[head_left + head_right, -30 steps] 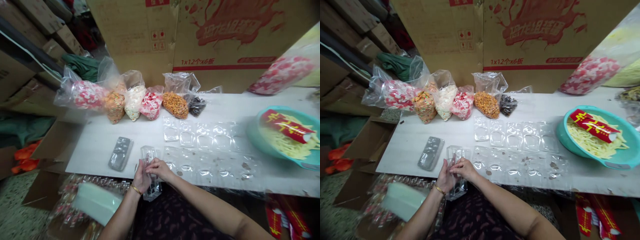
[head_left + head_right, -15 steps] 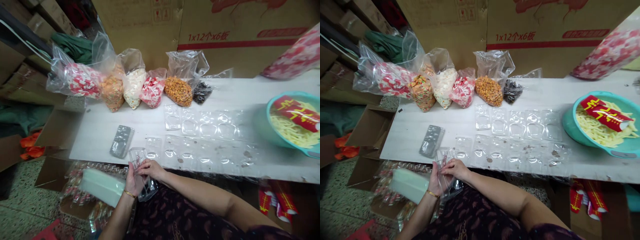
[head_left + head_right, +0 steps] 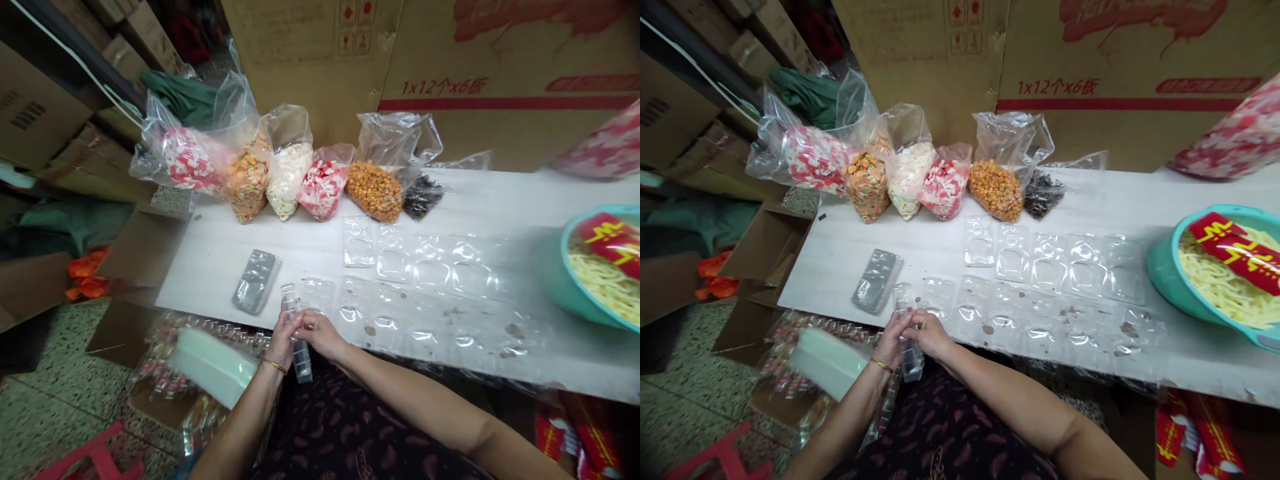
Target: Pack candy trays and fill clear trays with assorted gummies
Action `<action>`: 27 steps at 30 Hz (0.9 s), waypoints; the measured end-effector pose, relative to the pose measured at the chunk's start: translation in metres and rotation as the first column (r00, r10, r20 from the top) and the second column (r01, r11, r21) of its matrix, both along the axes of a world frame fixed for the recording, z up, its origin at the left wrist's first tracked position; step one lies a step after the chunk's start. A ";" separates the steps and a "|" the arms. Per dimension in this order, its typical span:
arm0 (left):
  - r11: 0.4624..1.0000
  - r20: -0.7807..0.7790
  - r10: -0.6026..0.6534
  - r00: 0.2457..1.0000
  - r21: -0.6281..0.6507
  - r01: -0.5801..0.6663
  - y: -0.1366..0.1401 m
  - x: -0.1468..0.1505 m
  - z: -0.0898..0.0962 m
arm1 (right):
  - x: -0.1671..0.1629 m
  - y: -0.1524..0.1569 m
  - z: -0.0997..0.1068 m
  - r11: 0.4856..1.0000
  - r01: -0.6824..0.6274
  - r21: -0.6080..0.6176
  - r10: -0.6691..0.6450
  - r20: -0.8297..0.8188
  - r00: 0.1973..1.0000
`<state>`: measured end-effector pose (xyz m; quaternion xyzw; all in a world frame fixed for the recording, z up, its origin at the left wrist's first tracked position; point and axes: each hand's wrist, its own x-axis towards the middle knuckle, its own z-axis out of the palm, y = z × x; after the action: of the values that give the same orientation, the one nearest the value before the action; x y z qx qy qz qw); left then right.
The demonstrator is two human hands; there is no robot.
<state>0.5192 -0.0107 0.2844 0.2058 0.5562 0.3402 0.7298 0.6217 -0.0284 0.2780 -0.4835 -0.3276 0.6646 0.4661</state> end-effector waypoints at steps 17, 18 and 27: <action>0.999 -0.205 0.040 0.978 -0.024 -0.046 0.040 -0.050 0.013 | 0.119 0.144 -0.060 0.895 0.418 -0.157 -0.339 0.371 0.865; 0.999 -0.195 0.028 0.981 -0.022 -0.033 0.040 -0.049 0.012 | 0.122 0.143 -0.062 0.885 0.440 -0.150 -0.350 0.409 0.843; 0.994 -0.187 -0.081 0.979 -0.094 0.064 0.050 -0.046 -0.017 | 0.102 0.086 -0.083 0.908 -0.418 0.016 0.014 0.998 0.069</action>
<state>0.4728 0.0396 0.2671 0.2253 0.6299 0.2675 0.6935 0.7234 0.0572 0.1951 -0.6677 -0.7183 0.1742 0.0884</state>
